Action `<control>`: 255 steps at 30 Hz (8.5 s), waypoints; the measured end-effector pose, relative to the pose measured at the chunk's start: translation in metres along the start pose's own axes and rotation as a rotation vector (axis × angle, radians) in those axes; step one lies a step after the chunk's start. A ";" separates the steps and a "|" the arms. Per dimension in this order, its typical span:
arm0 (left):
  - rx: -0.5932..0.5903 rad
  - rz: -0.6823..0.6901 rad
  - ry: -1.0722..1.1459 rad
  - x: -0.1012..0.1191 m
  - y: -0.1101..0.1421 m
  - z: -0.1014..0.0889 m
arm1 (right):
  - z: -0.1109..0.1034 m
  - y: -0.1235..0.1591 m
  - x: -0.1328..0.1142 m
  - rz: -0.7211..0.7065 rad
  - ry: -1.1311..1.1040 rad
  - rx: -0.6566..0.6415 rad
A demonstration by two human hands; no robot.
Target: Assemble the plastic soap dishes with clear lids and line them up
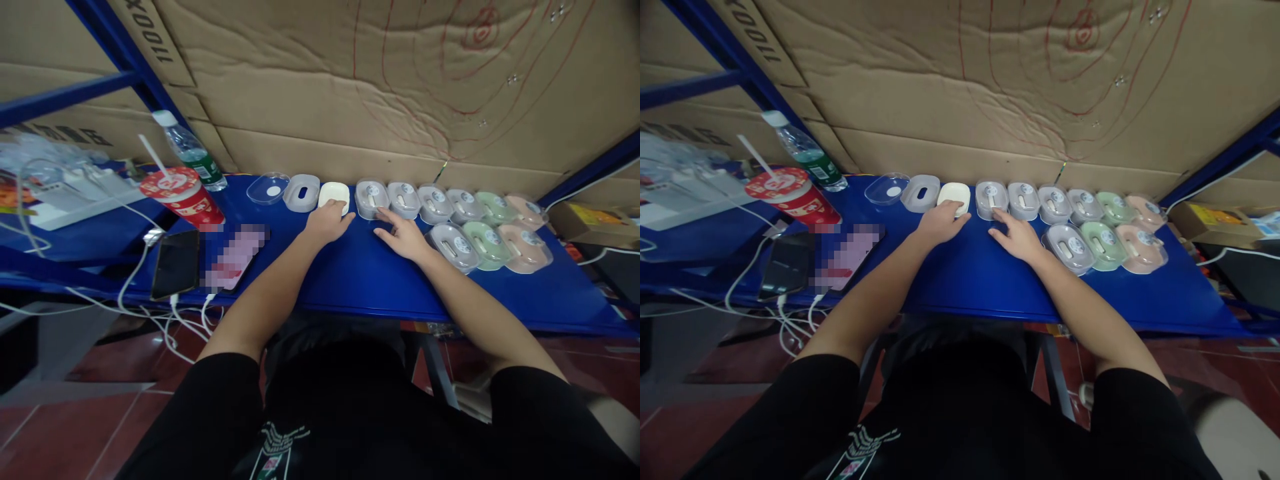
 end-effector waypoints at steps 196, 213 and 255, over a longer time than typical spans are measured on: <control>-0.628 0.305 0.746 0.045 0.026 -0.001 | -0.037 0.011 -0.028 -0.024 0.343 0.174; 0.023 0.369 0.039 0.030 -0.011 0.027 | -0.065 0.013 -0.016 -0.122 0.357 -0.186; 0.076 -0.013 0.118 0.007 -0.007 0.014 | 0.046 -0.055 -0.018 0.091 0.069 0.228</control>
Point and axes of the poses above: each hand's wrist, its own y-axis away from the middle knuckle, its own z-axis out of the palm, x = y × z, the point moved 2 cm from there along -y, towards the middle knuckle, and after that the axes turned 9 degrees about -y, right-handed, at the moved point
